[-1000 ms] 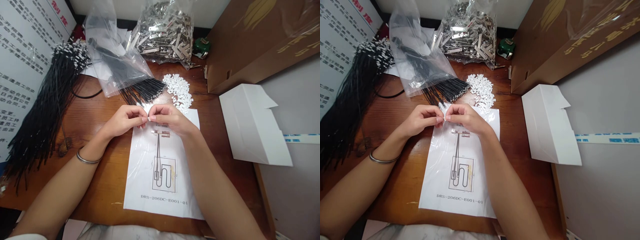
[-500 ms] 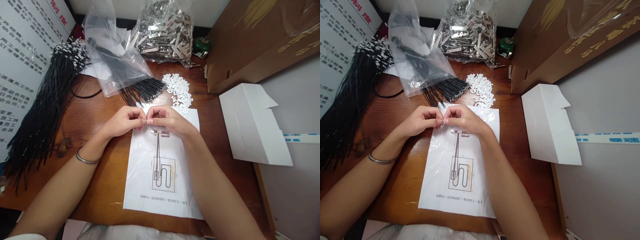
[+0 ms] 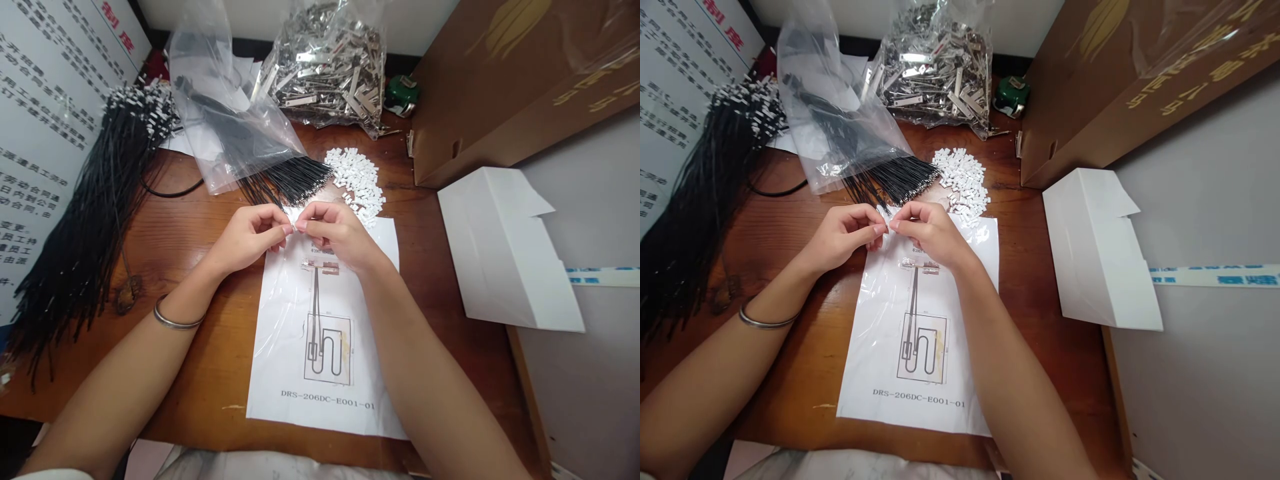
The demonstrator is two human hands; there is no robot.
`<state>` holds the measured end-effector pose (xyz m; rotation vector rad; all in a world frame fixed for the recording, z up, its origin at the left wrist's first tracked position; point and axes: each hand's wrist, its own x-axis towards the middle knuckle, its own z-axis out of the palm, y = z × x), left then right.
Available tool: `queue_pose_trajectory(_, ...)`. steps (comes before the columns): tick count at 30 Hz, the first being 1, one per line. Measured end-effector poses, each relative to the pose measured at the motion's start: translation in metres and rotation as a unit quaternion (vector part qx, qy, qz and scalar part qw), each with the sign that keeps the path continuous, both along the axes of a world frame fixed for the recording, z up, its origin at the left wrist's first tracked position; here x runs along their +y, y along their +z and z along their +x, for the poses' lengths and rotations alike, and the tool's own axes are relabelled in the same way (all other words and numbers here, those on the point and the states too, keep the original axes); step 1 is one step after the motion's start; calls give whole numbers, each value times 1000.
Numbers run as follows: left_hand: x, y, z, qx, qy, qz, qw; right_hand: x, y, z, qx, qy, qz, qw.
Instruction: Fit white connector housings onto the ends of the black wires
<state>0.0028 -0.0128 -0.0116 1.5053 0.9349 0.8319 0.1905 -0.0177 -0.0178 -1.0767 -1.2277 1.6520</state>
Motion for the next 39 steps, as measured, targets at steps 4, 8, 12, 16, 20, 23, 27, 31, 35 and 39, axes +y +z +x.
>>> queue_pose_trajectory(4, 0, 1, 0, 0, 0, -4, 1000, 0, -2, 1, 0, -1, 0, 1000)
queue_pose_trajectory(8, 0, 1, 0, 2, -6, -5, 1000, 0, -2, 1, -5, 0, 5, 1000)
queue_pose_trajectory(12, 1, 2, -1, 12, -18, -2, 1000, 0, -1, 0, -6, 6, 24, 1000)
queue_pose_trajectory(16, 2, 1, -2, 16, -31, 5, 999, -1, 0, -1, -14, 13, 41, 999)
queue_pose_trajectory(20, 2, 1, -3, 15, -38, 13, 999, -1, 1, 0, -20, 27, 47, 998)
queue_pose_trajectory(23, 2, 1, -3, 19, -40, 10, 999, -1, 1, 1, -18, 35, 49, 998)
queue_pose_trajectory(27, 1, 1, -4, 27, -45, 10, 999, -2, 2, 2, -21, 41, 49, 998)
queue_pose_trajectory(31, 1, 2, -4, 36, -50, 13, 998, -2, 2, 1, -26, 47, 51, 997)
queue_pose_trajectory(35, 1, 2, -4, 36, -48, 10, 998, -2, 2, 1, -26, 48, 52, 997)
queue_pose_trajectory(39, 1, 1, -4, 33, -45, 15, 998, -2, 3, 1, -24, 44, 52, 997)
